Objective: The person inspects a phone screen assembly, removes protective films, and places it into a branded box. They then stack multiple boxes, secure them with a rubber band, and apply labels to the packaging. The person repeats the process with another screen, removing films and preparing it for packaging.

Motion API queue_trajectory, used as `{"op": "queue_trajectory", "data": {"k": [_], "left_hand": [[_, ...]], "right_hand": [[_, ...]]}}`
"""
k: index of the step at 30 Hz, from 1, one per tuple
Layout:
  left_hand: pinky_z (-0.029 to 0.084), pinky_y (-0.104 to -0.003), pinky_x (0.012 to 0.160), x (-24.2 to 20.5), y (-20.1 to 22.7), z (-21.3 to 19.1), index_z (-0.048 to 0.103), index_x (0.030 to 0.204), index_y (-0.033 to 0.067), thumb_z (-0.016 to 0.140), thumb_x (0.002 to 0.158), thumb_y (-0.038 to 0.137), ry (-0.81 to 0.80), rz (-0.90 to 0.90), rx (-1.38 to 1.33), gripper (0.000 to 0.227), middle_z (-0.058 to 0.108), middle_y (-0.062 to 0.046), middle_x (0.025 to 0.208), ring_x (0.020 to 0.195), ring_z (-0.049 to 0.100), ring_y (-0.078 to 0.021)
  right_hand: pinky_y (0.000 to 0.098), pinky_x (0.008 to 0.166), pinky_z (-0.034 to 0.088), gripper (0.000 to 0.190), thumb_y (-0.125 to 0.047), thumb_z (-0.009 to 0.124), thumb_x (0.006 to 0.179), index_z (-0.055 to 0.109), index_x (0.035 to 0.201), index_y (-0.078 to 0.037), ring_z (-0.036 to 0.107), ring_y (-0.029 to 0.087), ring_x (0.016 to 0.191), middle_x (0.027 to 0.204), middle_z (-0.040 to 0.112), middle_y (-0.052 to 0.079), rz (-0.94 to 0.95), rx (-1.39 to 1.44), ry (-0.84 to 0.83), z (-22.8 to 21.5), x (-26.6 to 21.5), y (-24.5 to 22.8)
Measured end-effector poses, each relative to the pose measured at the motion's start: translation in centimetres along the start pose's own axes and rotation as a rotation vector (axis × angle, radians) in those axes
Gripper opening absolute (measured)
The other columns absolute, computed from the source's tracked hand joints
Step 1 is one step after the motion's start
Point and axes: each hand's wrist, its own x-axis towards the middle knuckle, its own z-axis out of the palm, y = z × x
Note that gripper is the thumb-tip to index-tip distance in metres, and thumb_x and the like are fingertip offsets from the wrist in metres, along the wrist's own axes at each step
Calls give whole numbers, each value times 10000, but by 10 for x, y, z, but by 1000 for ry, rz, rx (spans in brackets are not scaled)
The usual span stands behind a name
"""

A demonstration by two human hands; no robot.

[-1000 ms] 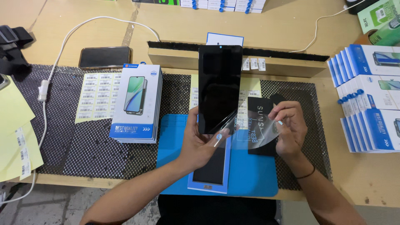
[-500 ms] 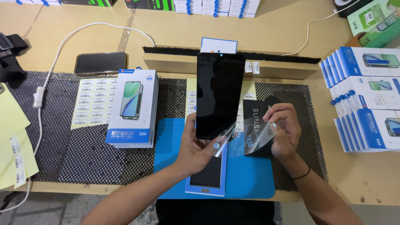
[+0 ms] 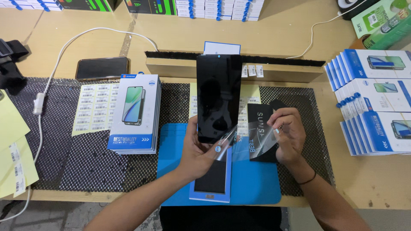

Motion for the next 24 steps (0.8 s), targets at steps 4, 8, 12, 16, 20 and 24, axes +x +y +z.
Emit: {"op": "queue_trajectory", "data": {"k": [4, 8, 12, 16, 20, 24], "left_hand": [[631, -484, 873, 7, 13, 7, 377, 1411, 35, 695, 895, -53, 18, 7, 6, 613, 703, -250, 1222, 1165, 658, -409], [606, -492, 933, 13, 13, 3, 380, 1415, 32, 719, 879, -58, 38, 59, 92, 641, 699, -219, 1260, 1212, 642, -343], [555, -382, 797, 12, 18, 4, 342, 1466, 59, 657, 949, 14, 17, -20, 101, 608, 673, -186, 1300, 1041, 665, -256], [493, -404, 866, 17, 23, 9, 281, 1531, 91, 591, 1057, 168, -49, -82, -3, 572, 596, -202, 1390, 1034, 656, -302], [616, -437, 983, 25, 40, 20, 280, 1483, 73, 708, 939, 271, 60, -190, -83, 719, 637, -311, 1305, 1145, 703, -427], [550, -580, 1064, 24, 19, 4, 287, 1472, 132, 649, 1013, 182, -17, -139, -188, 586, 439, -324, 1499, 1299, 569, -527]], "right_hand": [[394, 789, 466, 125, -206, 497, 925, 519, 847, -111, 544, 253, 884, 974, 512, 125, -33, -46, 2, 0, 0, 0], [436, 827, 459, 145, -256, 512, 931, 536, 827, -158, 554, 280, 916, 1000, 560, 91, -305, -382, -3, -1, -9, 7], [475, 886, 496, 240, -426, 546, 929, 532, 759, -258, 574, 271, 1004, 1094, 549, 37, -550, -585, 13, 15, -29, -15], [406, 1035, 441, 209, -336, 680, 1067, 697, 1167, -153, 624, 110, 1040, 1190, 550, 8, -1064, -583, -292, 57, -16, -67], [272, 904, 480, 69, -200, 728, 1062, 756, 1099, -149, 584, 58, 1079, 1200, 558, -2, -1095, -476, -448, 97, 3, -115], [311, 918, 490, 354, -159, 421, 1088, 765, 1133, -90, 576, 112, 1163, 1231, 622, 29, -984, -437, -504, 116, 16, -141]]}}
